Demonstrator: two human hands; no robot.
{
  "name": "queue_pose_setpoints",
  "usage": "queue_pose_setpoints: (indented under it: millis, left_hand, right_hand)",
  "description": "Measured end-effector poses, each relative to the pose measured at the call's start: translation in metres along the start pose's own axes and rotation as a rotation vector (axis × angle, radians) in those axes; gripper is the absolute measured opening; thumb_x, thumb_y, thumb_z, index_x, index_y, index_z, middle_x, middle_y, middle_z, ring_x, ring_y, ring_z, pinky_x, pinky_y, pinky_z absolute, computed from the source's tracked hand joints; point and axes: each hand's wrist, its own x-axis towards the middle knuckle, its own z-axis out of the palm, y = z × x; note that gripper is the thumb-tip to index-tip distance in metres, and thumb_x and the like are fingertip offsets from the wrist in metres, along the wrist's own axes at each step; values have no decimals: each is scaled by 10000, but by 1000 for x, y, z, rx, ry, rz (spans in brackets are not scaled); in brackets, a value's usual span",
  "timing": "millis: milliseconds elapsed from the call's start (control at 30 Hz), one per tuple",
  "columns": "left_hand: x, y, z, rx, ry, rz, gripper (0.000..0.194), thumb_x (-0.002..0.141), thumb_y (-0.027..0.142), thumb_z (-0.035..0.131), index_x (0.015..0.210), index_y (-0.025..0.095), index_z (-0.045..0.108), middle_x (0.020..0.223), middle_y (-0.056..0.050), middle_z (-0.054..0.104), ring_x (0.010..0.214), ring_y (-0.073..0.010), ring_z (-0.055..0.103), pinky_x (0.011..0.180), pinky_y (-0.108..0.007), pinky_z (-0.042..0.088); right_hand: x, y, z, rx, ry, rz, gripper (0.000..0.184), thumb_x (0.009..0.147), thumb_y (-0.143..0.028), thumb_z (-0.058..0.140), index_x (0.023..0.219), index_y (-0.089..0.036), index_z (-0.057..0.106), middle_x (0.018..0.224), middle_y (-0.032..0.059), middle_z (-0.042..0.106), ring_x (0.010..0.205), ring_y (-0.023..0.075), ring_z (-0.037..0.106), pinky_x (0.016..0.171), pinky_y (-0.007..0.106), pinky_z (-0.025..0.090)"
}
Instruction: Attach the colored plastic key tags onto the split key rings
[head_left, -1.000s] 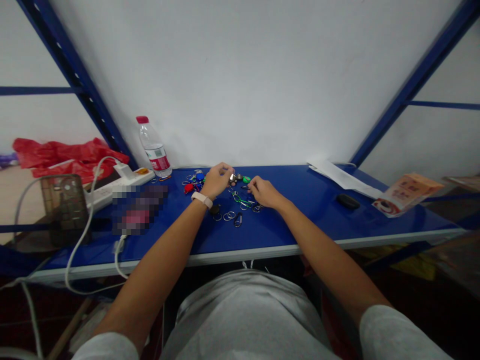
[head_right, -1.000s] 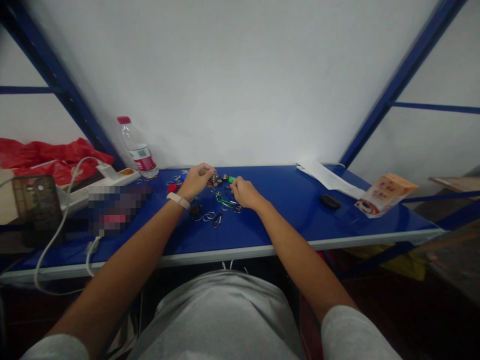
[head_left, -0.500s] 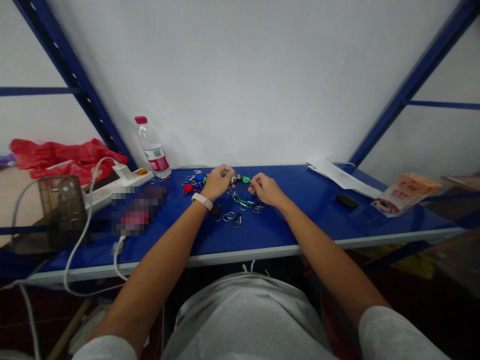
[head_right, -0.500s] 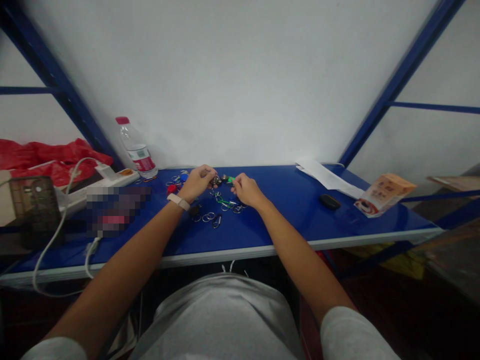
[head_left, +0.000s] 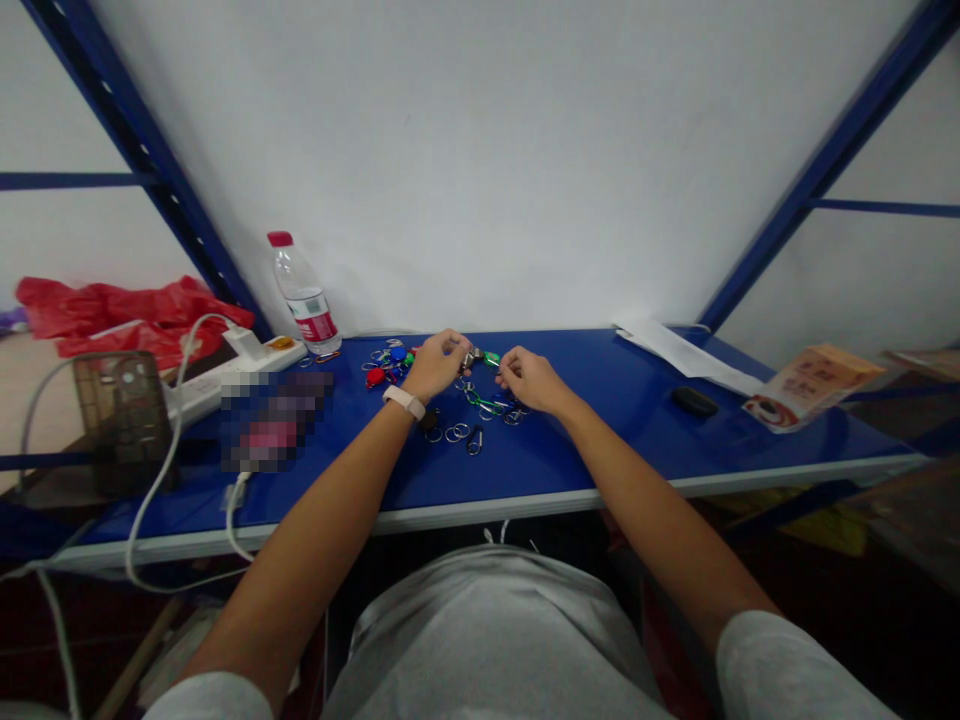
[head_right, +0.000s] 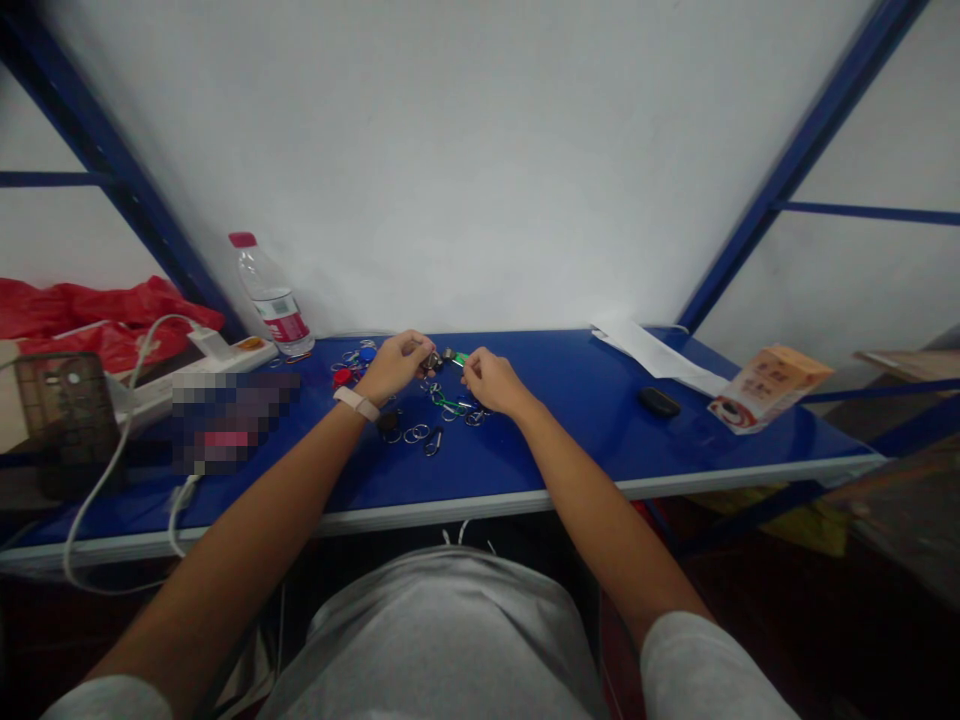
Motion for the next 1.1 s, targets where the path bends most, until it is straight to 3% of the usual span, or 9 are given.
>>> queue_pose_setpoints:
  millis: [300, 633, 1100]
  left_hand:
    - [-1, 2, 0, -14, -33, 10, 76, 898, 198, 557, 863, 145, 599, 762, -42, 666, 617, -133, 654, 553, -237, 510]
    - [8, -12, -3, 96, 63, 141, 136, 862, 269, 589, 839, 152, 655, 825, -53, 693, 771, -159, 629, 735, -292, 524]
    - [9, -12, -3, 66, 67, 99, 148, 864, 272, 597, 857, 142, 665, 847, -66, 698, 792, -156, 632, 746, -284, 517]
  right_hand:
    - [0, 2, 0, -15, 59, -29, 43, 902, -217, 517, 890, -218, 476, 776, 40, 721, 641, 161, 665, 626, 269, 499]
    - [-1, -2, -3, -38, 75, -43, 45, 883, -242, 512, 905, -214, 485, 773, 40, 696, 644, 172, 639, 624, 281, 475]
    - [-2, -6, -5, -108, 96, -64, 67, 859, -269, 516, 884, -213, 490, 703, 3, 612, 627, 166, 566, 624, 273, 411]
